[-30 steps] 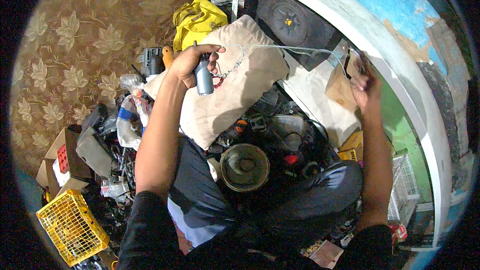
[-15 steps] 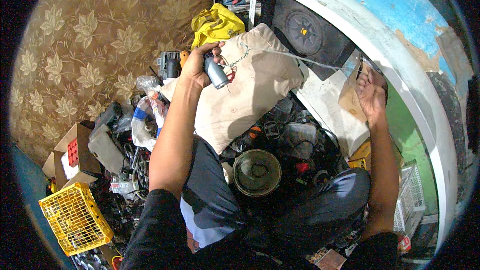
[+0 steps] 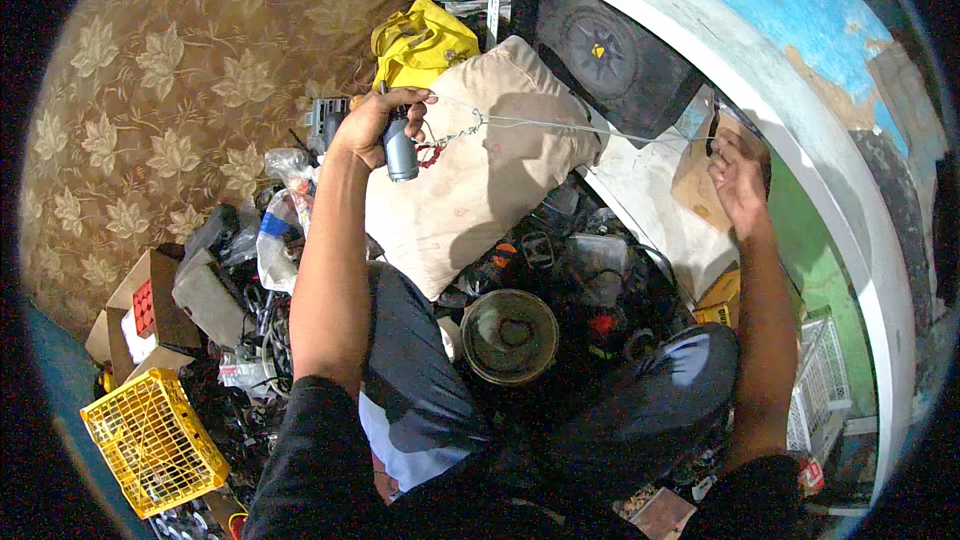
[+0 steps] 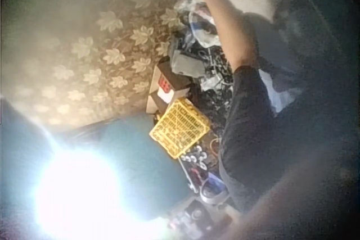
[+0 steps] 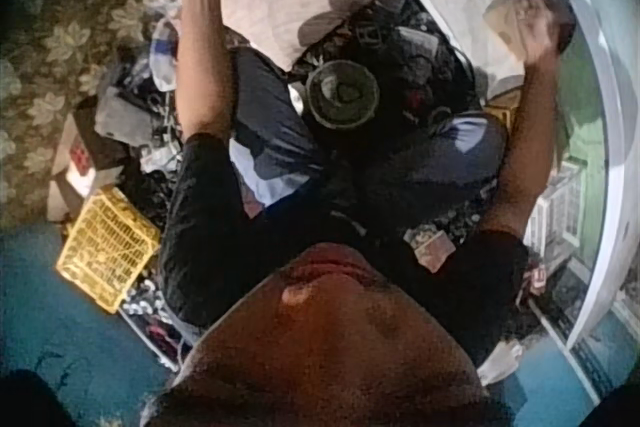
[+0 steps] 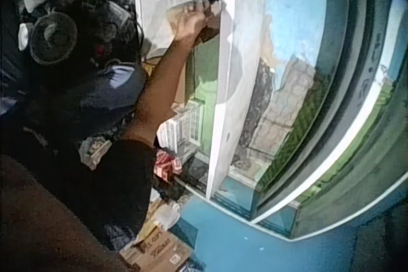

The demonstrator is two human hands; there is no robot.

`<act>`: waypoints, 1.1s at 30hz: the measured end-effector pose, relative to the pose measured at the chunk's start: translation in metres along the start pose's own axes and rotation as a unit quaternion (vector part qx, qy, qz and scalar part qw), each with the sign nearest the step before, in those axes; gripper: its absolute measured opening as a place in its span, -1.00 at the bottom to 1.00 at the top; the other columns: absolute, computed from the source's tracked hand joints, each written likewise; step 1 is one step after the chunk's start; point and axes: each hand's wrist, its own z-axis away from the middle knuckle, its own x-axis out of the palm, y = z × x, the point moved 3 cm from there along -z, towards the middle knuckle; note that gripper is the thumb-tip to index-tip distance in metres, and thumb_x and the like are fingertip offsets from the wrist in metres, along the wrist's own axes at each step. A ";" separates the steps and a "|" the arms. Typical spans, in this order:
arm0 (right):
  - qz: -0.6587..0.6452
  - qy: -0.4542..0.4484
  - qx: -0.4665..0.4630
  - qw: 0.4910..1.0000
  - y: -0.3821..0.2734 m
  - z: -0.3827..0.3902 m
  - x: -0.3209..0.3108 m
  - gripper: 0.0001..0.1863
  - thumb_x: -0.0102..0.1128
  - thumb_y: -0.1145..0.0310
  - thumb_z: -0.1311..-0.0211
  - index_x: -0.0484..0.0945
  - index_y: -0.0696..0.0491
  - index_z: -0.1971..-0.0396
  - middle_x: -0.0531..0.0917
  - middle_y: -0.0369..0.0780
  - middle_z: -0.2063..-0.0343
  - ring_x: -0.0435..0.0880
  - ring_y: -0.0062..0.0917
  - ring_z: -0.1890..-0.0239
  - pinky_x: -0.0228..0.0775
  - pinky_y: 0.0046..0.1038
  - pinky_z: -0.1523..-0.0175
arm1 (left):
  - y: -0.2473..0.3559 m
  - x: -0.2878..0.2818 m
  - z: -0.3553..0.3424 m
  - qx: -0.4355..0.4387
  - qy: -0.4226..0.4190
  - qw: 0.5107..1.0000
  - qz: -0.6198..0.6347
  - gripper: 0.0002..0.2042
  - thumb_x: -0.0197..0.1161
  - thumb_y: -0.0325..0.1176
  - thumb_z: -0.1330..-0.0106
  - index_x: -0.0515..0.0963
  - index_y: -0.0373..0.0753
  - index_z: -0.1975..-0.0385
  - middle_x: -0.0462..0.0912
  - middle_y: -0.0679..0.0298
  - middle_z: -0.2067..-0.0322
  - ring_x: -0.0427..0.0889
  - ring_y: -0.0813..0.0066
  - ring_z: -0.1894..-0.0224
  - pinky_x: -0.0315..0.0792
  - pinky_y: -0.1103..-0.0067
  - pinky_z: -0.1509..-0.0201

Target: The person sits cross-legged on the floor and uses a soldering iron to work on a small electronic component with wires. They repeatedly heat the connection point and adjust the wires, focusing on a specific joint on the device.

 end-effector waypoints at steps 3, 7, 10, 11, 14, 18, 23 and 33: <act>0.146 -0.005 -0.034 0.989 0.023 0.003 0.003 -0.74 0.14 0.43 -0.27 0.54 0.11 0.05 0.59 -0.23 0.25 0.58 -0.53 0.35 0.49 -0.51 0.27 | -0.006 0.023 0.006 -0.044 0.016 0.999 0.010 -0.80 0.20 -0.33 -0.30 0.54 -0.34 0.23 0.40 0.45 0.64 0.32 0.63 0.66 0.38 0.61 0.48; 0.517 0.010 -0.233 0.823 0.041 0.006 0.030 -0.82 0.19 0.39 -0.26 0.65 0.15 0.22 0.70 -0.08 0.28 0.69 -0.27 0.21 0.48 -0.36 0.05 | -0.018 0.047 -0.001 -0.067 -0.010 0.997 0.020 -0.82 0.21 -0.33 -0.29 0.55 -0.30 0.22 0.42 0.46 0.64 0.32 0.66 0.66 0.38 0.62 0.49; 0.471 -0.030 -0.279 0.836 0.033 0.028 0.091 -0.80 0.21 0.33 -0.27 0.64 0.13 0.21 0.69 -0.07 0.20 0.64 -0.23 0.05 0.38 -0.36 -0.10 | -0.020 0.065 0.005 -0.078 -0.039 0.996 0.032 -0.82 0.23 -0.35 -0.27 0.54 -0.31 0.22 0.41 0.44 0.65 0.33 0.65 0.67 0.38 0.61 0.50; 0.451 -0.058 -0.310 0.835 0.025 0.036 0.111 -0.81 0.18 0.35 -0.29 0.64 0.13 0.21 0.69 -0.08 0.18 0.64 -0.24 0.03 0.37 -0.36 -0.12 | -0.022 0.070 0.005 -0.073 -0.051 0.996 0.025 -0.82 0.23 -0.35 -0.27 0.55 -0.31 0.23 0.40 0.43 0.65 0.33 0.64 0.67 0.37 0.61 0.51; 0.380 -0.199 -0.322 0.844 0.016 0.058 0.152 -0.79 0.09 0.42 -0.34 0.59 0.14 0.12 0.66 -0.10 0.06 0.60 -0.28 -0.06 0.34 -0.35 -0.19 | -0.023 0.088 0.007 -0.048 -0.075 0.996 -0.008 -0.84 0.25 -0.36 -0.24 0.56 -0.31 0.29 0.39 0.39 0.67 0.33 0.62 0.69 0.35 0.60 0.54; 0.321 -0.353 -0.209 0.854 0.034 0.081 0.178 -0.71 0.02 0.46 -0.37 0.52 0.13 -0.05 0.59 -0.17 -0.08 0.51 -0.43 -0.16 0.29 -0.37 -0.27 | -0.029 0.103 0.009 -0.062 -0.118 0.991 0.026 -0.85 0.25 -0.34 -0.25 0.56 -0.29 0.32 0.42 0.38 0.68 0.34 0.61 0.72 0.36 0.59 0.57; 0.151 -0.435 0.008 0.888 0.052 0.090 0.190 -0.65 -0.08 0.53 -0.40 0.46 0.14 -0.14 0.57 -0.21 -0.09 0.55 -0.54 -0.09 0.52 -0.42 -0.07 | -0.030 0.111 0.011 -0.054 -0.136 0.989 0.006 -0.84 0.24 -0.33 -0.26 0.57 -0.29 0.32 0.42 0.39 0.69 0.35 0.61 0.74 0.35 0.58 0.59; 0.213 -0.427 0.063 0.877 0.049 0.078 0.165 -0.77 0.06 0.35 -0.41 0.58 0.20 0.35 0.59 -0.29 0.40 0.53 -0.66 0.38 0.42 -0.56 0.25 | -0.028 0.112 0.014 -0.061 -0.142 0.988 0.012 -0.83 0.23 -0.35 -0.26 0.55 -0.34 0.29 0.39 0.39 0.69 0.33 0.61 0.74 0.32 0.57 0.61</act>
